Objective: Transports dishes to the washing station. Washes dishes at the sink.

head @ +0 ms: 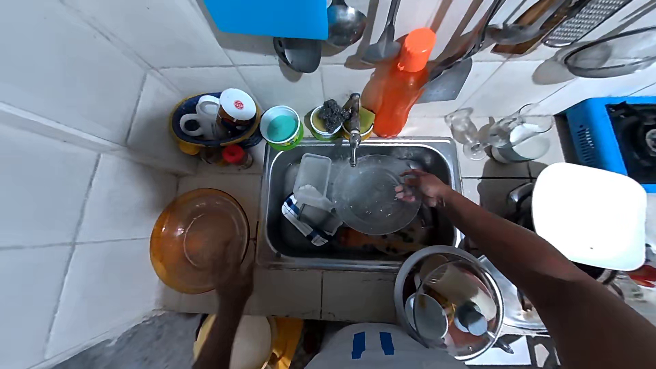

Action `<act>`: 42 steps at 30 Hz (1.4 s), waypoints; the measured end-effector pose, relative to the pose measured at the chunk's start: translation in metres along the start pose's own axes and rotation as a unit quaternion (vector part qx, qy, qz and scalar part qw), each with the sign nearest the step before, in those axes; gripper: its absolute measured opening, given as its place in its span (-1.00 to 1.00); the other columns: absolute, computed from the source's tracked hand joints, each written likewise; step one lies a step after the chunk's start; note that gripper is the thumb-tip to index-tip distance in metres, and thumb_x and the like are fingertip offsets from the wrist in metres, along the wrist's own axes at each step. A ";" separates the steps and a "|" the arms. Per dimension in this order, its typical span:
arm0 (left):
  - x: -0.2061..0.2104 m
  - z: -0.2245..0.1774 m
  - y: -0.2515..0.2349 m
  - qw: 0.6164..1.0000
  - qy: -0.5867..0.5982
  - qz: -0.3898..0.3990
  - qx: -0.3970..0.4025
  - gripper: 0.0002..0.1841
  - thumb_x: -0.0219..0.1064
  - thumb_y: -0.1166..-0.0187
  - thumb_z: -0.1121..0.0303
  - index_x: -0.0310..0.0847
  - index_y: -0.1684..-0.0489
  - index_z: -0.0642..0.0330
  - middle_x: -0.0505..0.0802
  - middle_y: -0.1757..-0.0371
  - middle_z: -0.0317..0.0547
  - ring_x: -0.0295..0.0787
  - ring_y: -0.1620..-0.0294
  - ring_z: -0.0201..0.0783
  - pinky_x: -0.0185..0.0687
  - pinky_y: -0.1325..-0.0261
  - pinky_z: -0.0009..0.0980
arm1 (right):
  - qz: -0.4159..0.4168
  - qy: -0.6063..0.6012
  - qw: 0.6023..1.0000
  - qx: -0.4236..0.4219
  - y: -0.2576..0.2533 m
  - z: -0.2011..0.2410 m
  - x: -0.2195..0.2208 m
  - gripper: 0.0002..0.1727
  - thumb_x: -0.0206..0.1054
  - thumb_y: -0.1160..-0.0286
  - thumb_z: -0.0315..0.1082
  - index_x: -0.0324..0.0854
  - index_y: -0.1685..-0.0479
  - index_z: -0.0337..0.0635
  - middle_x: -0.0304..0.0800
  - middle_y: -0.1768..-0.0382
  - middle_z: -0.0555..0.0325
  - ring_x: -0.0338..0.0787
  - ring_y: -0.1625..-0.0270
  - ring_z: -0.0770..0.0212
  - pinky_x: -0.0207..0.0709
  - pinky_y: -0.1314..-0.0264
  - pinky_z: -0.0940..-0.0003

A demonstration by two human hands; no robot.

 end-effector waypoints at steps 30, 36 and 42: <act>0.185 -0.183 -0.147 0.528 0.772 0.175 -0.307 -0.46 -0.36 -0.94 0.00 0.00 -0.86 -0.17 0.67 -0.51 0.10 0.80 -0.26 -0.01 0.73 -0.26 -0.13 | 0.221 0.628 0.566 -0.485 -0.002 -0.051 0.071 -0.24 0.05 -0.80 0.09 0.08 -0.90 -0.06 0.00 -0.91 0.03 -0.10 -0.95 -0.08 -0.34 -0.95 -0.16; 0.191 -0.182 -0.142 0.523 0.771 0.189 -0.311 -0.43 -0.36 -0.94 0.00 -0.04 -0.88 -0.11 0.71 -0.45 0.15 0.80 -0.28 0.03 0.72 -0.30 -0.08 | 0.007 0.688 0.598 -0.412 -0.051 -0.006 0.007 -0.16 0.07 -0.72 0.22 0.11 -0.89 -0.05 -0.07 -0.92 -0.04 -0.18 -0.95 -0.22 -0.41 -0.89 -0.41; 0.200 -0.211 -0.128 0.480 0.780 0.223 -0.332 -0.46 -0.35 -0.93 -0.01 0.18 -0.73 0.00 0.80 -0.24 0.06 0.84 -0.09 -0.08 0.77 -0.16 -0.15 | -0.131 0.603 0.661 -0.427 -0.077 -0.004 0.096 -0.03 -0.09 -0.72 0.32 -0.07 -0.91 -0.24 -0.21 -0.93 -0.14 -0.30 -0.94 -0.32 -0.48 -0.88 -0.41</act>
Point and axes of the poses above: each hand's wrist, its own y-axis away from the middle knuckle, its own x-axis out of the palm, z = x × y, the point moved 2 cm from there along -y, towards the middle knuckle
